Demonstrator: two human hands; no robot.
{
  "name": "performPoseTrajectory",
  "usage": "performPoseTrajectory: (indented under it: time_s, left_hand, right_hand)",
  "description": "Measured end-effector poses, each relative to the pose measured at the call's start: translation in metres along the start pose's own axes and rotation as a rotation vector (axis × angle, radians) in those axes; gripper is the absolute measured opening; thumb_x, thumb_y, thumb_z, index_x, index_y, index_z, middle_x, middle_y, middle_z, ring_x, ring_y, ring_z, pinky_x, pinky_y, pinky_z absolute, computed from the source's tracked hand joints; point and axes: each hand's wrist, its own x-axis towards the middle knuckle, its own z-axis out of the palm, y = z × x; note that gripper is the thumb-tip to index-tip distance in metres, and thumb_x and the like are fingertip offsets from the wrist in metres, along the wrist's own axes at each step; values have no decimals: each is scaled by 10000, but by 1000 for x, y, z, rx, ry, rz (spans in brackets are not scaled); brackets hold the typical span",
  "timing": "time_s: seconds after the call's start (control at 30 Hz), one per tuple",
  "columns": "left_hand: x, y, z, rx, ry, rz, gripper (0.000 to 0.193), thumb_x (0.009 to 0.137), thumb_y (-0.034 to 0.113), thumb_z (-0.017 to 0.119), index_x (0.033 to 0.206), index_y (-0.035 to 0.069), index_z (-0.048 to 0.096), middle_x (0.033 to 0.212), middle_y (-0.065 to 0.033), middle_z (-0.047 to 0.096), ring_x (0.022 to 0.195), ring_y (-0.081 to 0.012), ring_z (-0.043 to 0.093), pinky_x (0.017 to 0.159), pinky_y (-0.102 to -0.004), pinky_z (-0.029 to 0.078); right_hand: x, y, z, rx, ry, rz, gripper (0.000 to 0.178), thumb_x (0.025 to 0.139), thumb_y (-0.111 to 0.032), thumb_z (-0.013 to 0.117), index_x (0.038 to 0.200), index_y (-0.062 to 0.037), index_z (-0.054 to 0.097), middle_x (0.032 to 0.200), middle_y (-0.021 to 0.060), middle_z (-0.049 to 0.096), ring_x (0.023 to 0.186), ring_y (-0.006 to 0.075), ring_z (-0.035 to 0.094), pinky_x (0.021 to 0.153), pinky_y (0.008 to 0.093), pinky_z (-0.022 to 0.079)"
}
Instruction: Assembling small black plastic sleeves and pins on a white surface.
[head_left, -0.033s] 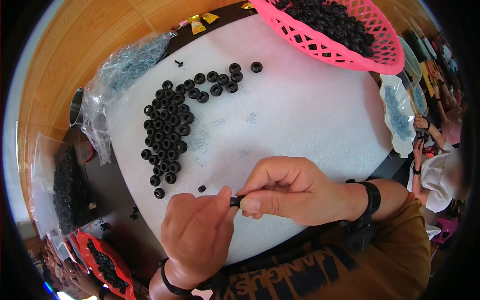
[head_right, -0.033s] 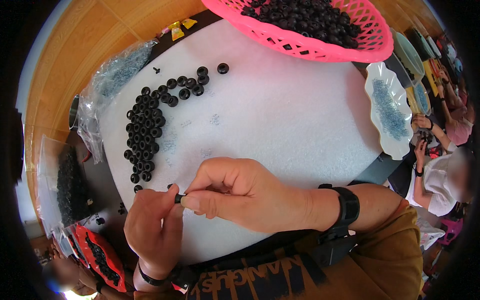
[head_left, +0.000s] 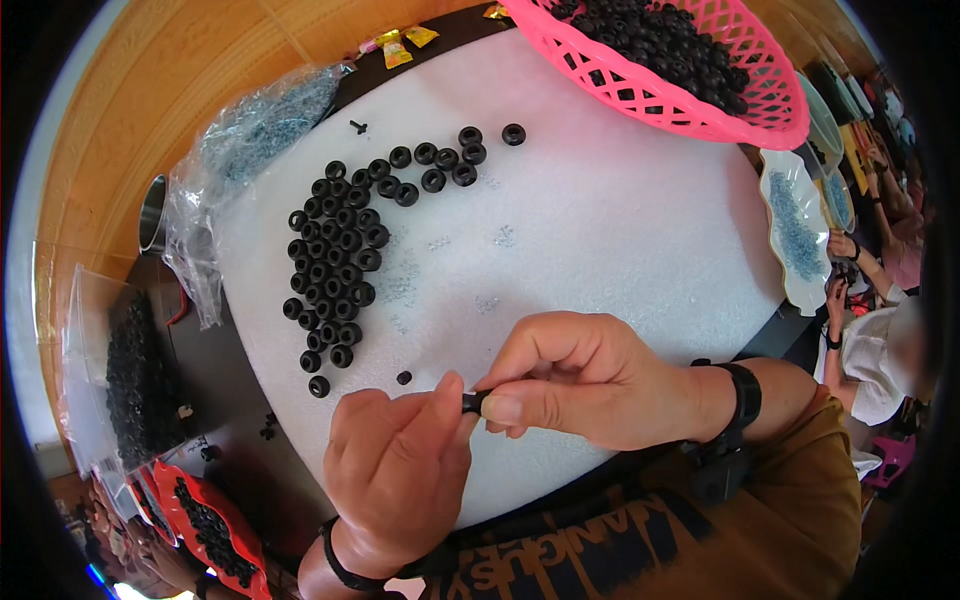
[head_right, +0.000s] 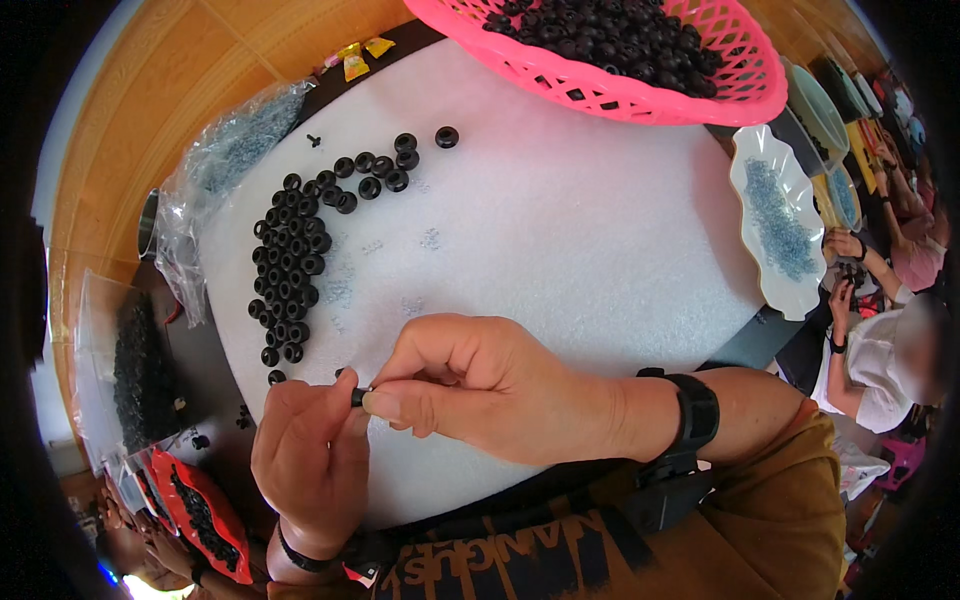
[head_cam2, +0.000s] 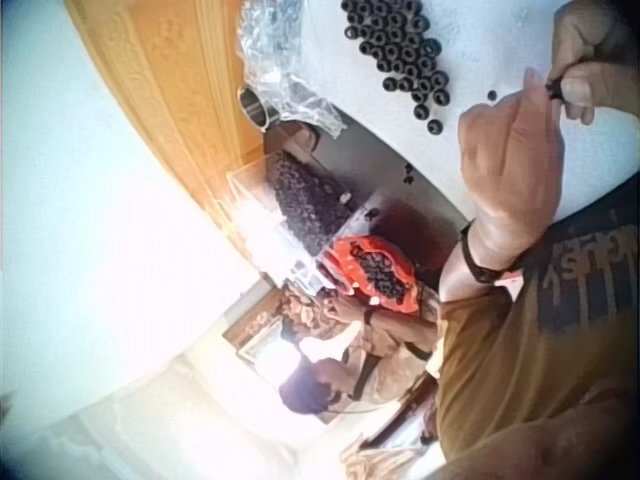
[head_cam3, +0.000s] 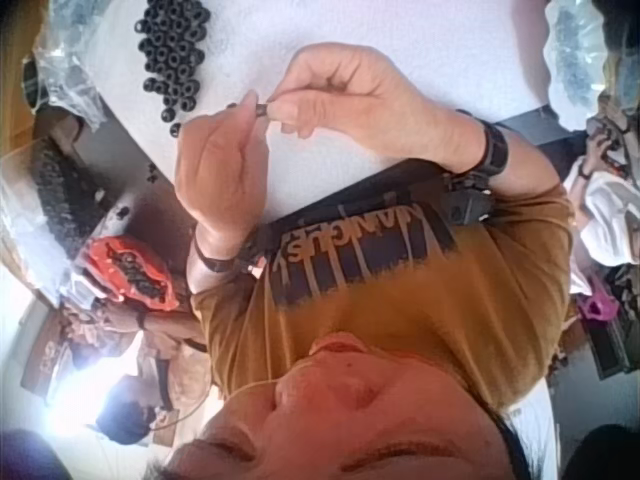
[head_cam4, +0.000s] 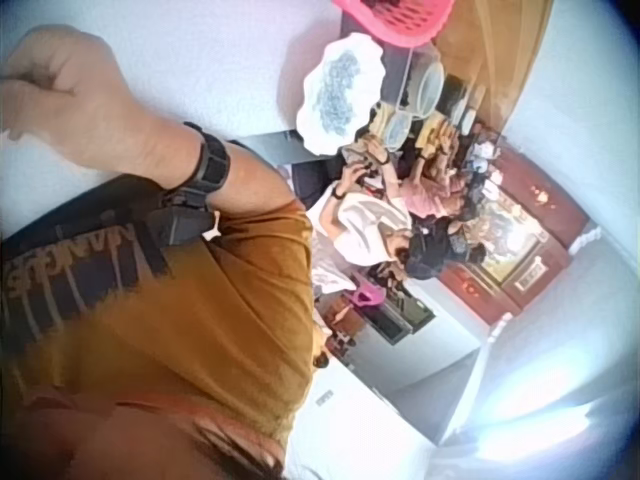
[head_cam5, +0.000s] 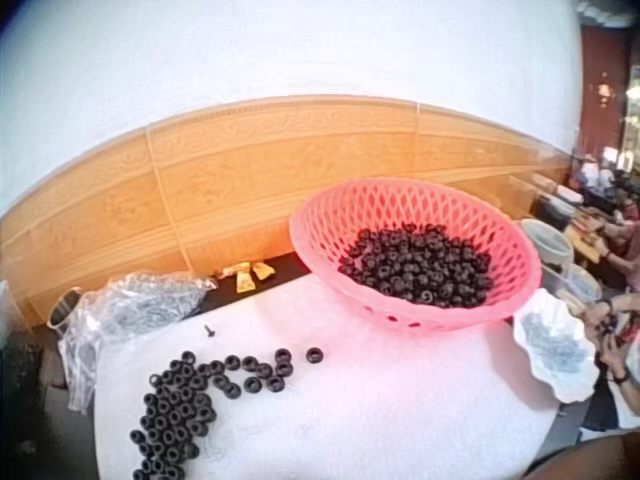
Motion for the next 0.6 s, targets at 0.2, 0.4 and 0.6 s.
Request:
performPoseTrajectory:
  time_s: [0.2, 0.4, 0.6]
  left_hand:
    - [-1, 2, -10, 1, -55, -1, 367, 643, -38, 734, 1000, -7, 658, 742, -87, 607, 608, -222, 553, 552, -321, 448]
    - [-3, -1, -7, -18, -91, -17, 346, 664, -32, 728, 1001, -20, 648, 747, -83, 616, 592, -208, 560, 560, -308, 460]
    - [-3, 2, 8, 237, 77, 262, 279, 721, -23, 684, 994, -21, 626, 715, -76, 602, 592, -211, 558, 550, -299, 451]
  right_hand:
    - [0, -4, 2, 37, -14, 63, 107, 929, -37, 544, 1008, 32, 558, 895, 86, 624, 823, 119, 599, 766, 261, 497]
    - [0, 2, 6, 36, 19, 15, 145, 930, -152, 582, 938, -7, 575, 839, 27, 608, 742, 61, 543, 660, 218, 464]
    - [0, 3, 4, 2, 37, -37, 156, 931, -149, 581, 927, 7, 583, 869, 44, 628, 759, 66, 553, 667, 215, 467]
